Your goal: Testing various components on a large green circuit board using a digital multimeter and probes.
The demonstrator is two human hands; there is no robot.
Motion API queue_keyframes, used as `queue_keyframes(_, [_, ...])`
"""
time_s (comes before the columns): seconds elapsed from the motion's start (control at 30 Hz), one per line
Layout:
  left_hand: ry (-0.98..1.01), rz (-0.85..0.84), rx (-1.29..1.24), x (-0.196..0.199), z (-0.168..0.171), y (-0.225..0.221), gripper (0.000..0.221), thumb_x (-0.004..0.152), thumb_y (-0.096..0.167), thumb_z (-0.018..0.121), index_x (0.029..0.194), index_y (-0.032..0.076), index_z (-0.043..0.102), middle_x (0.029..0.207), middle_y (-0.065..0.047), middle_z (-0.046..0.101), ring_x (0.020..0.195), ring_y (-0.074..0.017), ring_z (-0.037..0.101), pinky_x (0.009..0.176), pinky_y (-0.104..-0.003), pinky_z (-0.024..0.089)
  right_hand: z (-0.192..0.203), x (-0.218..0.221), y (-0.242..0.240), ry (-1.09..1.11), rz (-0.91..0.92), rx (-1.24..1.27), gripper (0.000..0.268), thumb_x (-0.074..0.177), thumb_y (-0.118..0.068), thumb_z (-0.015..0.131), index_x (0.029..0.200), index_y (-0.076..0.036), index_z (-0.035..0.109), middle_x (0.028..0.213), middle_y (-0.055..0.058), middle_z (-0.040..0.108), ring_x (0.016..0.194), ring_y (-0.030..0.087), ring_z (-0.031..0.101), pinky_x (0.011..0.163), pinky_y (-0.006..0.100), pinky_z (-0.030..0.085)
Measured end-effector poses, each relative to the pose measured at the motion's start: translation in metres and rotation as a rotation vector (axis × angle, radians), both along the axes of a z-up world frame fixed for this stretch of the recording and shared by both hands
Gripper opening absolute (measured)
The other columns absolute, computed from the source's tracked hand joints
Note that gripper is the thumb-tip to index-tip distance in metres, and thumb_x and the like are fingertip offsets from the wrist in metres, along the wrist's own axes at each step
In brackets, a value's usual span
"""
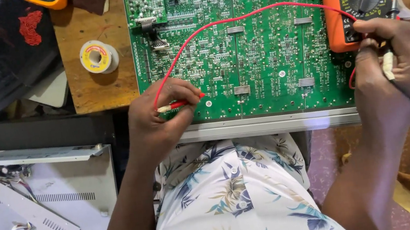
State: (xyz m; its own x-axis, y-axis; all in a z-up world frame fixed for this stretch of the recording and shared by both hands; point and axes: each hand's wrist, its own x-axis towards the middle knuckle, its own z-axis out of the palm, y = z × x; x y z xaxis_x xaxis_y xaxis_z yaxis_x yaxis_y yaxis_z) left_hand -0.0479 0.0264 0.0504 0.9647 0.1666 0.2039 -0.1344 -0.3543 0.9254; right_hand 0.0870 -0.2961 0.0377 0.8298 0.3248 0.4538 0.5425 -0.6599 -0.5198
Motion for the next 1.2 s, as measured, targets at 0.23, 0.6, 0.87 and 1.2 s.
queue_keyframes(0.23, [0.012,0.025,-0.021,-0.008,-0.007,-0.001,0.011,0.096,-0.007,0.072,0.096,0.004,0.070,0.101,-0.011,0.076,0.099,-0.0251,0.075,0.090,-0.036,0.063,0.015,-0.023,0.024,-0.004,0.013,0.193,0.027,0.119,0.032,0.055,0.135,0.021,0.074,0.129,0.031,0.070,0.119,0.041,0.068,0.105,0.046,0.056])
queue_keyframes(0.6, [-0.025,0.031,0.061,-0.011,-0.009,0.004,0.018,0.095,-0.012,0.068,0.100,0.005,0.069,0.102,-0.010,0.073,0.099,-0.0256,0.075,0.089,-0.036,0.061,0.009,-0.057,0.052,0.672,0.081,0.503,0.031,0.117,-0.023,0.057,0.125,0.003,0.072,0.088,0.013,0.068,0.074,0.017,0.067,0.075,0.026,0.052])
queue_keyframes(0.87, [-0.028,-0.045,-0.028,-0.015,0.002,-0.005,0.018,0.091,-0.012,0.064,0.096,0.005,0.068,0.102,-0.012,0.074,0.100,-0.0264,0.076,0.093,-0.038,0.064,0.026,-0.054,0.040,0.687,0.050,0.395,0.015,0.107,0.004,0.073,0.123,0.002,0.071,0.117,0.016,0.074,0.111,0.022,0.076,0.101,0.030,0.060])
queue_keyframes(1.2, [0.007,-0.135,-0.076,-0.023,-0.010,-0.031,0.005,0.105,0.002,0.071,0.109,0.004,0.073,0.115,-0.013,0.075,0.108,-0.0277,0.077,0.098,-0.037,0.063,0.014,-0.086,0.054,0.496,0.254,0.284,0.014,0.095,0.004,0.082,0.106,-0.001,0.075,0.110,0.015,0.078,0.107,0.026,0.075,0.102,0.035,0.057])
